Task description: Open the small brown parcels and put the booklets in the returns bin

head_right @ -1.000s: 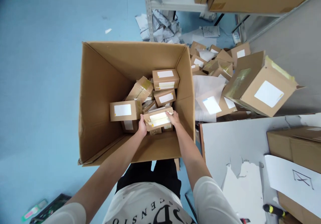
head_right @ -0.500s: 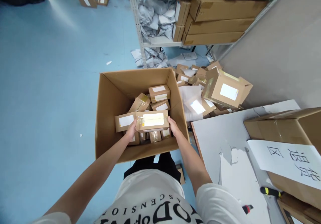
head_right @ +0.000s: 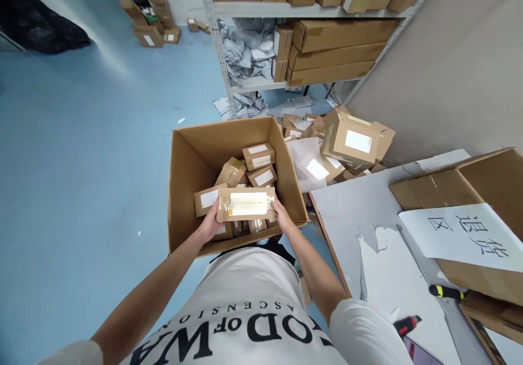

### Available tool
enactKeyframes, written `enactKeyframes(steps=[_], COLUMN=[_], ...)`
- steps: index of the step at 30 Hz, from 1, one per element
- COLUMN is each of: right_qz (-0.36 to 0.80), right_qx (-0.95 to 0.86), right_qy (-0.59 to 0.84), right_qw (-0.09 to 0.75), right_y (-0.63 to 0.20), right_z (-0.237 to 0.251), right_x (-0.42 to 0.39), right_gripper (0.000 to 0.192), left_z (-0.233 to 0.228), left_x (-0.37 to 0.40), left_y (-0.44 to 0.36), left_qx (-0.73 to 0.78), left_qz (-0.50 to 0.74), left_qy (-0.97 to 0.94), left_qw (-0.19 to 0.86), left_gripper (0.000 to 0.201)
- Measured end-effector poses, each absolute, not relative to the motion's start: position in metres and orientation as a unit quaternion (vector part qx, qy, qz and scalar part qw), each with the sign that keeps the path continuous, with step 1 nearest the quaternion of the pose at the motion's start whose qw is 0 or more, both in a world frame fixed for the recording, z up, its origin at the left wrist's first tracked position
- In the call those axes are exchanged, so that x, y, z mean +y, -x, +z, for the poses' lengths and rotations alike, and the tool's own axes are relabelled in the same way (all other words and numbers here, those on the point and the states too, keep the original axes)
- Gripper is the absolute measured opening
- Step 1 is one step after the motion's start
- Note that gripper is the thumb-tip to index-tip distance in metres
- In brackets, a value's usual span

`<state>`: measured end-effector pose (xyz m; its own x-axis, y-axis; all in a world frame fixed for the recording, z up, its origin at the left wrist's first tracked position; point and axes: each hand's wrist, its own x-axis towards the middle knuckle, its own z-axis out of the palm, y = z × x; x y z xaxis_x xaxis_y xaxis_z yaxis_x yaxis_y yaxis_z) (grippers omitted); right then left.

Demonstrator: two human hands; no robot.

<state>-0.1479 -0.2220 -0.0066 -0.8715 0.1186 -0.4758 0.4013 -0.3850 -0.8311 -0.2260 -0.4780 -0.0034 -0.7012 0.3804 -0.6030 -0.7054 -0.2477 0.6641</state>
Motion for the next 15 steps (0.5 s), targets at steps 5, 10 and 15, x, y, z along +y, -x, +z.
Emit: enactKeyframes(steps=[5,10,15], right_qz=[-0.763,-0.736,-0.72], right_qx=[0.581,0.618,0.638], right_qy=[-0.269,-0.266,-0.273], right_qw=[0.087,0.078,0.013], right_y=[0.139,0.135,0.131], right_z=[0.002,0.01,0.009], right_x=[-0.222,-0.216,-0.214], right_gripper=[0.073,0.071,0.069], left_z=[0.004,0.01,0.002], left_x=[-0.485,-0.491,-0.488], left_y=[0.222,0.223,0.22], left_qx=[0.524,0.537,0.57], left_qz=[0.774,0.774,0.758], left_qy=[0.151,0.113,0.071], left_qw=[0.321,0.316,0.31], left_gripper=[0.064,0.065,0.064])
